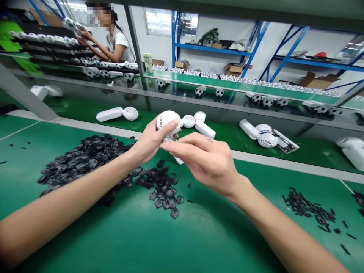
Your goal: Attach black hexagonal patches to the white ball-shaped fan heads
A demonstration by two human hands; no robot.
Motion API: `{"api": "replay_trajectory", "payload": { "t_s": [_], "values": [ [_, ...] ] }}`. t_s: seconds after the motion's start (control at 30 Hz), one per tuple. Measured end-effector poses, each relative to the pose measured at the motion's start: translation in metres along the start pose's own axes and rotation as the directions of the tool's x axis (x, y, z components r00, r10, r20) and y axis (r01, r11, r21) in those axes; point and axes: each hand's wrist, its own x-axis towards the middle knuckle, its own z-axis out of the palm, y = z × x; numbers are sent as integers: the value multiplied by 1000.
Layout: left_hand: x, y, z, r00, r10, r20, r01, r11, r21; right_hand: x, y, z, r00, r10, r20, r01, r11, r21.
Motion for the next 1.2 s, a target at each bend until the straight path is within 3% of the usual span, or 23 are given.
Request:
{"api": "replay_trajectory", "payload": {
  "t_s": [0.13,0.3,0.43,0.6,0.7,0.8,0.93,1.07,1.13,1.2],
  "values": [
    [1,1,-4,999,33,-35,-29,994,105,3,0,-5,991,48,-122,-48,999,6],
    [3,1,-10,995,90,-35,-84,988,129,2,0,0,917,340,-206,-299,931,209],
    [2,4,-8,989,148,-5,-146,980,134,4,5,3,871,449,-200,-364,863,350],
    [-4,9,3,1000,-16,-15,16,1000,-1,3,14,9,797,572,-195,-443,772,456],
    [-8,10,7,999,-35,-4,35,999,-24,-2,17,12,760,608,-228,-457,750,477],
    [-9,10,7,1000,3,-16,-3,1000,1,-5,18,10,831,469,-299,-370,868,332],
    [-7,9,6,999,19,-40,-19,1000,3,-6,20,2,957,109,-269,-96,994,61],
    [-8,9,5,1000,25,-13,-25,1000,8,-5,23,-9,957,-182,-226,146,975,-165],
    [-9,9,4,999,38,4,-38,999,14,-5,22,-10,950,-221,-219,164,954,-253],
    [-10,8,3,999,47,16,-48,999,19,-4,20,-6,954,-149,-260,88,969,-233]
  ]
}}
